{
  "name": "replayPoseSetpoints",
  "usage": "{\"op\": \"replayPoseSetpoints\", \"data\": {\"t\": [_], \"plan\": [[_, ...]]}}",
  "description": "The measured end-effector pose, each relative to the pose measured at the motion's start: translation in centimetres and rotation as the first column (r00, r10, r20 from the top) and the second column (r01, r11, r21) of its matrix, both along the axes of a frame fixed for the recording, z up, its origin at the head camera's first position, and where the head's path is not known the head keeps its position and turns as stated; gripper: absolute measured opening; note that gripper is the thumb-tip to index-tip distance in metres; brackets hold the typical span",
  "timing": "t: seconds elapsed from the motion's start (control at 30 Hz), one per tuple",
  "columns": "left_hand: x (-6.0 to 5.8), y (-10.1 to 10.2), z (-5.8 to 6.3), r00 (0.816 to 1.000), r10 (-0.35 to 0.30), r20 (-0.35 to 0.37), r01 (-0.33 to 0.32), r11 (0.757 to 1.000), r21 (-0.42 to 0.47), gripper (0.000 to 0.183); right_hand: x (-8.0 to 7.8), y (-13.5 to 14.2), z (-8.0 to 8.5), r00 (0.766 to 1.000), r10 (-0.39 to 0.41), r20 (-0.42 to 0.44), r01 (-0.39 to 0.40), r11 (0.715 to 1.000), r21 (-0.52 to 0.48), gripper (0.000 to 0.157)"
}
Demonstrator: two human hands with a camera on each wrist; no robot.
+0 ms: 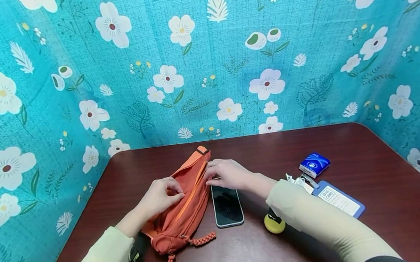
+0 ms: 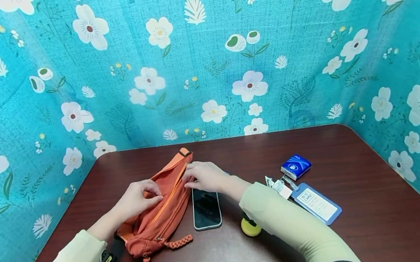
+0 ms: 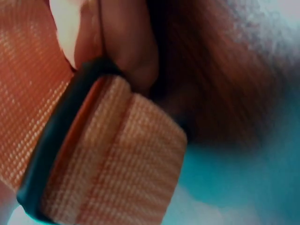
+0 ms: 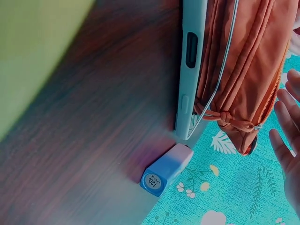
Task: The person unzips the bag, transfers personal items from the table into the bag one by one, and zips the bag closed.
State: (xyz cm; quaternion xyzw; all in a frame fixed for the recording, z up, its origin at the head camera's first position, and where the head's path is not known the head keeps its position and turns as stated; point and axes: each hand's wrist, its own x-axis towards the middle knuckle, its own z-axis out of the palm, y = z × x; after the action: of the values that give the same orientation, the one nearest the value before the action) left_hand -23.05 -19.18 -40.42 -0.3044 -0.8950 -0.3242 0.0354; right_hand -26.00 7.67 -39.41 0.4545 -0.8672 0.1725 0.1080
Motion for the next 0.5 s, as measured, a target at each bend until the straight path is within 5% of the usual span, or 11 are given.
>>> {"op": "replayPoseSetpoints", "data": {"t": [0.5], "plan": [[0.5, -0.6, 0.8, 0.995, 0.092, 0.034, -0.094, 0.991, 0.091, 0.005, 0.6, -1.6, 0.8, 0.995, 0.079, 0.065, -0.077, 0.997, -0.020, 0.013]]}}
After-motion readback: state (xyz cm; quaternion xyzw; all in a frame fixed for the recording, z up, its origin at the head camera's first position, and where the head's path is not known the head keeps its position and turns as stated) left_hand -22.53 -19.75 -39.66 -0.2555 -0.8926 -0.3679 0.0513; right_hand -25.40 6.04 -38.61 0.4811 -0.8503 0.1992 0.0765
